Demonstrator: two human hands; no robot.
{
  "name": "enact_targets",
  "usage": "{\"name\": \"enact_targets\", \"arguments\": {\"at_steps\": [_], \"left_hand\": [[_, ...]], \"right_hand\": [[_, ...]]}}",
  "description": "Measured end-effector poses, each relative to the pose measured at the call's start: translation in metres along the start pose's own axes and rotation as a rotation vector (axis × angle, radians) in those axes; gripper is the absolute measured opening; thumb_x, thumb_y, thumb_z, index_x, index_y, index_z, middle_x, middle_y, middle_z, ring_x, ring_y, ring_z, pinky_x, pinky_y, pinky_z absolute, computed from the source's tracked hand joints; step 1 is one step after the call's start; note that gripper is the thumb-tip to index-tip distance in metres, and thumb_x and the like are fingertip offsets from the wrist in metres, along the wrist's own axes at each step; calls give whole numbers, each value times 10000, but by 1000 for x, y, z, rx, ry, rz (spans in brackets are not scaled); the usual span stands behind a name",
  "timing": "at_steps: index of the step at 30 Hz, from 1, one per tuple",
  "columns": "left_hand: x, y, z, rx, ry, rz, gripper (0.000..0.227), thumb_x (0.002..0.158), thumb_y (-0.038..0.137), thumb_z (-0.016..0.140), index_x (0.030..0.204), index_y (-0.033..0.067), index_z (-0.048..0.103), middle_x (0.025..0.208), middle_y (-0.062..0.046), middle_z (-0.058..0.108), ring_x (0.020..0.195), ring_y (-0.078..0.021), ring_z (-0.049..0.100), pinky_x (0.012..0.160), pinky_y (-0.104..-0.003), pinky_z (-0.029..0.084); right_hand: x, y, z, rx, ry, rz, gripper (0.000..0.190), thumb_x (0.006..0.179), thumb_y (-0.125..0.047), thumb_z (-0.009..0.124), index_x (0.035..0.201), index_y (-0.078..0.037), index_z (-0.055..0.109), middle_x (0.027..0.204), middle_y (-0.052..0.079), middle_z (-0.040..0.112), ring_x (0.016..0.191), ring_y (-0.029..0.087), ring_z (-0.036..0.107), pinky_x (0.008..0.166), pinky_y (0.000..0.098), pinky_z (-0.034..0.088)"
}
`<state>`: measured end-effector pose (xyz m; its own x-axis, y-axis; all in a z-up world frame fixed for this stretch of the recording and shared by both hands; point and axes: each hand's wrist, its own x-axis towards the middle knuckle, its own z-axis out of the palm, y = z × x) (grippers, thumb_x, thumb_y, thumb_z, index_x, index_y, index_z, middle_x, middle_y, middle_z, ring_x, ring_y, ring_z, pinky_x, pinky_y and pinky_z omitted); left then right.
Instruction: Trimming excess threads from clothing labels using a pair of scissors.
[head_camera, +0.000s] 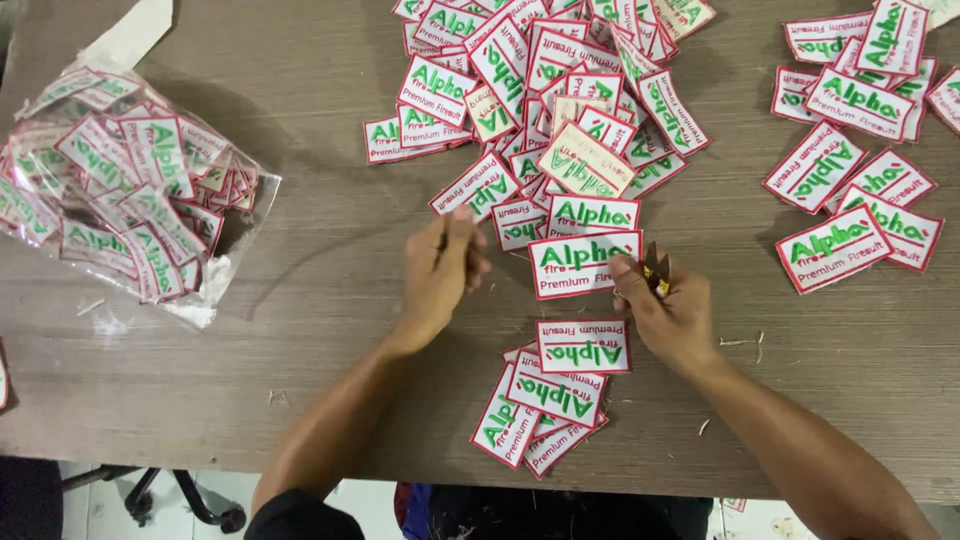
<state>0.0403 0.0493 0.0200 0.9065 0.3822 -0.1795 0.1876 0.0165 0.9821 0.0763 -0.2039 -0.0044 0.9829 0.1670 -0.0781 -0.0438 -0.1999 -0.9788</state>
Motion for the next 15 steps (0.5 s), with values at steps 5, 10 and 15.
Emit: {"name": "enact_targets", "arguments": {"at_steps": [5, 10, 15], "left_hand": [[-9, -10, 5, -218, -198, 386, 467, 1064, 80, 462, 1495, -16, 311, 1458, -218, 444, 1277, -332, 527, 996, -473, 546], [-20, -44, 24, -380, -454, 258, 670, 860, 70, 799, 1412, -76, 447, 1459, -286, 517, 1323, -389, 544, 1027, -452, 539], [-21, -25, 17, -109, -101, 29, 221, 889, 206, 814, 1033, 40, 794, 767, -64, 709, 769, -64, 604, 672, -225, 559]], "right_hand": [[6, 7, -6, -1, -20, -5, 423, 1078, -253, 664, 701, -63, 642, 518, 64, 571, 501, 136, 552, 536, 252, 449], [4, -12, 6, -12, -114, 17, 378, 1007, -279, 728, 695, -71, 678, 499, 51, 590, 483, 98, 524, 510, 226, 424], [8, -20, 6, 57, -53, -106, 154, 1019, -171, 692, 996, -36, 762, 644, 62, 679, 584, 72, 516, 586, 205, 443]]}}
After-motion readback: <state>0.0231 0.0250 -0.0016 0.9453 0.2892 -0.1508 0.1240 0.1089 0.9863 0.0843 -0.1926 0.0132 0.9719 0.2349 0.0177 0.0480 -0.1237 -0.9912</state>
